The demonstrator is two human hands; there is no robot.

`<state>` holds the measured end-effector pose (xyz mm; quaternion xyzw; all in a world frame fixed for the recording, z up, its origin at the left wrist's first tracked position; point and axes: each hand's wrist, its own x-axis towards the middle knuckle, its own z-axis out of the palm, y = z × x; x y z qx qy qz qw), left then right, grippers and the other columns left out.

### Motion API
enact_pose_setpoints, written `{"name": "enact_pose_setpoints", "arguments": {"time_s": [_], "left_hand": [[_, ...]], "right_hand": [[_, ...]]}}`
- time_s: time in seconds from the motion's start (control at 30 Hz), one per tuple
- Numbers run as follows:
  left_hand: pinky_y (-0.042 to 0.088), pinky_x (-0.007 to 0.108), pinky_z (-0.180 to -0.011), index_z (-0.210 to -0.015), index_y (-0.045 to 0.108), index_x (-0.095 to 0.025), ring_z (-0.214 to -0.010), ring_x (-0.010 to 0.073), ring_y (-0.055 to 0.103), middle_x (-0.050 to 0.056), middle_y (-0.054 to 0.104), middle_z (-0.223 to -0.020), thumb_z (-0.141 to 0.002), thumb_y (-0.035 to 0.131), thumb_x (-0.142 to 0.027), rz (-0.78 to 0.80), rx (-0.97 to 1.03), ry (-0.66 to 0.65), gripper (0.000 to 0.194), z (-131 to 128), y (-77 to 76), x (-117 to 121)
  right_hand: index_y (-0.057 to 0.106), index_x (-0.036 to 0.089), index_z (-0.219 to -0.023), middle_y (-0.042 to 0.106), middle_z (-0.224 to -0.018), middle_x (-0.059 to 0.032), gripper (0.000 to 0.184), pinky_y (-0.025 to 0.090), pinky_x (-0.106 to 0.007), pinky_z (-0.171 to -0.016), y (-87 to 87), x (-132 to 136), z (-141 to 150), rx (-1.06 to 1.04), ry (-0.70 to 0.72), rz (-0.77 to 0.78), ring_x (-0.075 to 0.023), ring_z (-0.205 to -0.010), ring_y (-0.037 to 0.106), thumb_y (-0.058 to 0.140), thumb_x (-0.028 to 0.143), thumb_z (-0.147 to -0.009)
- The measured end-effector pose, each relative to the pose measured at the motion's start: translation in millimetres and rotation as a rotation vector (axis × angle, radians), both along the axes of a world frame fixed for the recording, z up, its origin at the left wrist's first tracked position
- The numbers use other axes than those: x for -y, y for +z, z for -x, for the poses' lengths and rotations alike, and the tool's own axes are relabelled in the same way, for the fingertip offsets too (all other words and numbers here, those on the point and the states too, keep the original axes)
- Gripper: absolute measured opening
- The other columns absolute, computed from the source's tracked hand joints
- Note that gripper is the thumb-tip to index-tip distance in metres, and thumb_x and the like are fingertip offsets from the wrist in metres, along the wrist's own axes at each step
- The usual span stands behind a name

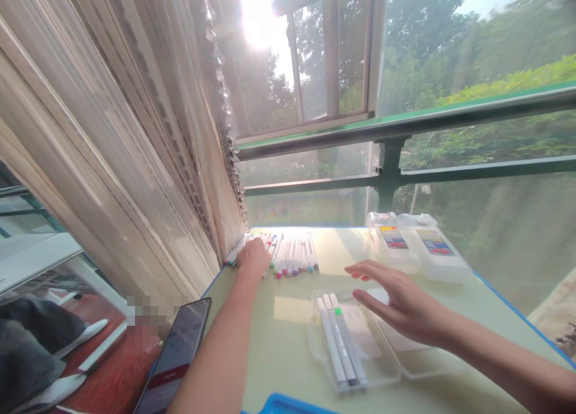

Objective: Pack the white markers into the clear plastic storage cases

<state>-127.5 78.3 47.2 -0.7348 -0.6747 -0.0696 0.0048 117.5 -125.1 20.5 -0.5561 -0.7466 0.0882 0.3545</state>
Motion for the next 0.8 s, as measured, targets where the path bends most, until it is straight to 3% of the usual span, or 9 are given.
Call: {"name": "enact_pose_setpoints", "arguments": {"time_s": [0.4,0.53,0.67,0.8], "left_hand": [[0.050,0.039,-0.089,-0.111,0.070,-0.010,-0.112,0.0334,0.066,0.025,0.070,-0.113,-0.086,0.050,-0.018,-0.004,-0.017,-0.013,0.033,-5.1,0.3,7.3],[0.049,0.039,-0.092,-0.108,0.072,-0.011,-0.113,0.0320,0.066,0.024,0.071,-0.112,-0.085,0.050,-0.014,-0.012,0.019,-0.009,0.031,-6.3,-1.1,8.0],[0.049,0.040,-0.090,-0.108,0.071,-0.009,-0.112,0.0337,0.066,0.025,0.070,-0.112,-0.087,0.049,-0.016,-0.022,0.047,-0.017,0.032,-4.6,0.1,8.5],[0.051,0.040,-0.084,-0.116,0.066,-0.004,-0.106,0.0357,0.067,0.029,0.066,-0.113,-0.090,0.046,-0.021,-0.056,0.107,-0.055,0.036,-5.6,3.7,11.0]], "right_hand": [[0.062,0.021,-0.118,0.071,-0.110,-0.0113,0.031,0.057,-0.046,-0.087,0.3,-0.5,4.7,-0.073,-0.025,0.083,-0.0260,-0.098,0.070,0.051,0.039,-0.096],[0.064,0.019,-0.114,0.074,-0.104,-0.0110,0.031,0.059,-0.041,-0.081,17.2,-24.2,16.2,-0.157,0.004,0.172,-0.0244,-0.093,0.071,0.051,0.039,-0.095],[0.066,0.016,-0.111,0.075,-0.095,-0.0096,0.029,0.057,-0.040,-0.081,33.6,-61.5,29.2,-0.170,-0.017,0.145,-0.0232,-0.087,0.071,0.054,0.035,-0.092],[0.068,0.016,-0.107,0.075,-0.097,-0.0099,0.027,0.056,-0.035,-0.077,31.2,-85.0,34.0,-0.222,-0.079,0.135,-0.0228,-0.088,0.071,0.056,0.031,-0.089]]}}
